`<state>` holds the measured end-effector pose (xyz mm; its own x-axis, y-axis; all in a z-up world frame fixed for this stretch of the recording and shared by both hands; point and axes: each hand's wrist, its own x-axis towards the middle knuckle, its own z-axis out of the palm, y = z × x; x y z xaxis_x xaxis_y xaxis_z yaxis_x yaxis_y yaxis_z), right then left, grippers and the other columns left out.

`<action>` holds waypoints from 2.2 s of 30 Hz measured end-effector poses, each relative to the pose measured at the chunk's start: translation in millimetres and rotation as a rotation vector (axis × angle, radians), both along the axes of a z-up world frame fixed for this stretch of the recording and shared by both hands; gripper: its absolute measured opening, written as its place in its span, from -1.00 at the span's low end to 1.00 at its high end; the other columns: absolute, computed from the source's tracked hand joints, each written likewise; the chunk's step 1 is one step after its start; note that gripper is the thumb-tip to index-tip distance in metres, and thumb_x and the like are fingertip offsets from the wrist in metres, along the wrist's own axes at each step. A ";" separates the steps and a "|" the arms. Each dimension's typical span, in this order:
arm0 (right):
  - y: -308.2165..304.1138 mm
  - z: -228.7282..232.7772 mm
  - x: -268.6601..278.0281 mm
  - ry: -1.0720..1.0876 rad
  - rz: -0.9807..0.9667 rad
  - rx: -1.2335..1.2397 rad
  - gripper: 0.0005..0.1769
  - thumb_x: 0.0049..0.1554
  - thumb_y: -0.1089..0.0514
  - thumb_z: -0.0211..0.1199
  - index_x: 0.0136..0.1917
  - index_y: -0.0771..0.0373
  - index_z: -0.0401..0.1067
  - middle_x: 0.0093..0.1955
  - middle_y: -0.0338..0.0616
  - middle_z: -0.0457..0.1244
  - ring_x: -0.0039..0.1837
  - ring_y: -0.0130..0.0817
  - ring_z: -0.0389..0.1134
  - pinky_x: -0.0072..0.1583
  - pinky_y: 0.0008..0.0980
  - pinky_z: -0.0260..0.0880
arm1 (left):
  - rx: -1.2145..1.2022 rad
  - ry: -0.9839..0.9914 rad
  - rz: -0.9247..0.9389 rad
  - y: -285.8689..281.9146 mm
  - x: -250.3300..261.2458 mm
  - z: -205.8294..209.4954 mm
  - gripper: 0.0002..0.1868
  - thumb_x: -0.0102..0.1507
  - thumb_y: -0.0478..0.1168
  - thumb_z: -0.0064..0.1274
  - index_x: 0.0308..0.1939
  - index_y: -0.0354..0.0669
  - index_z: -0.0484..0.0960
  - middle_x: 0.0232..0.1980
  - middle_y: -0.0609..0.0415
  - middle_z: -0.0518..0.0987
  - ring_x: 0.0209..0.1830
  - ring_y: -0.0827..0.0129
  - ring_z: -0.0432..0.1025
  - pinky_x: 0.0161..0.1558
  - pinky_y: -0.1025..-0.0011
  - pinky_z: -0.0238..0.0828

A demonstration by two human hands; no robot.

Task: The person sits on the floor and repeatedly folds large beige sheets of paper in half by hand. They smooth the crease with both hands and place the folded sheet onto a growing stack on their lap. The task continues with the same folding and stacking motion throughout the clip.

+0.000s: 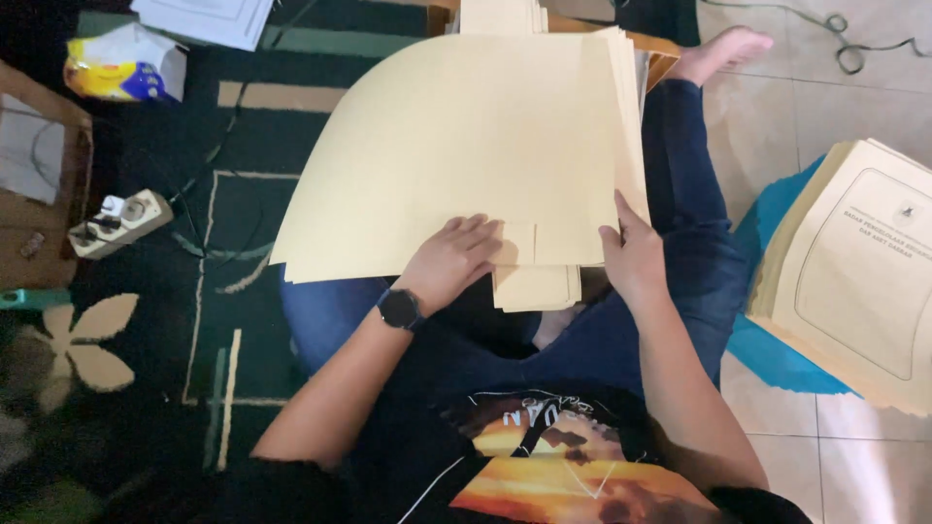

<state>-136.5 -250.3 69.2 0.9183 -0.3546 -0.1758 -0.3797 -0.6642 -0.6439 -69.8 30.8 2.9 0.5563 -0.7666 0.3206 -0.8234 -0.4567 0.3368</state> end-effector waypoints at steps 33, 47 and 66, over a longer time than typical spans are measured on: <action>-65.4 -83.1 191.6 0.142 0.602 -0.554 -0.29 0.42 -0.13 -0.44 0.73 0.15 -0.35 0.78 -0.04 -0.41 0.76 -0.09 -0.47 0.65 0.00 -0.52 | 0.416 0.247 0.028 -105.8 19.2 20.1 -0.01 0.33 0.46 -0.63 0.63 -0.12 -0.13 0.71 -0.06 -0.20 0.71 0.05 -0.36 0.62 -0.05 -0.55; -53.7 -85.3 174.4 0.171 0.529 -0.589 -0.27 0.41 -0.17 -0.49 0.72 0.17 -0.34 0.78 -0.05 -0.42 0.76 -0.16 -0.47 0.65 -0.08 -0.54 | 0.319 0.174 0.006 -107.6 10.8 -3.1 -0.01 0.25 0.57 -0.42 0.54 0.03 0.15 0.68 -0.02 -0.07 0.70 -0.03 -0.27 0.59 -0.19 -0.49; -106.6 -80.3 -19.9 -0.546 -0.195 0.804 -0.43 0.26 0.45 0.01 0.52 0.36 0.15 0.43 0.13 0.19 0.46 -0.09 0.21 0.45 -0.21 0.18 | -0.788 0.855 0.043 1.1 -87.0 125.6 -0.70 0.29 -0.45 -0.05 0.02 -0.39 0.72 -0.24 0.01 0.74 -0.58 0.54 0.20 -0.51 0.60 0.14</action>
<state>-156.4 -357.0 -11.1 0.8833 -0.4687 -0.0010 0.0467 0.0902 -0.9948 -156.8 31.9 128.5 0.8424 -0.4972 0.2076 -0.1792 0.1048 0.9782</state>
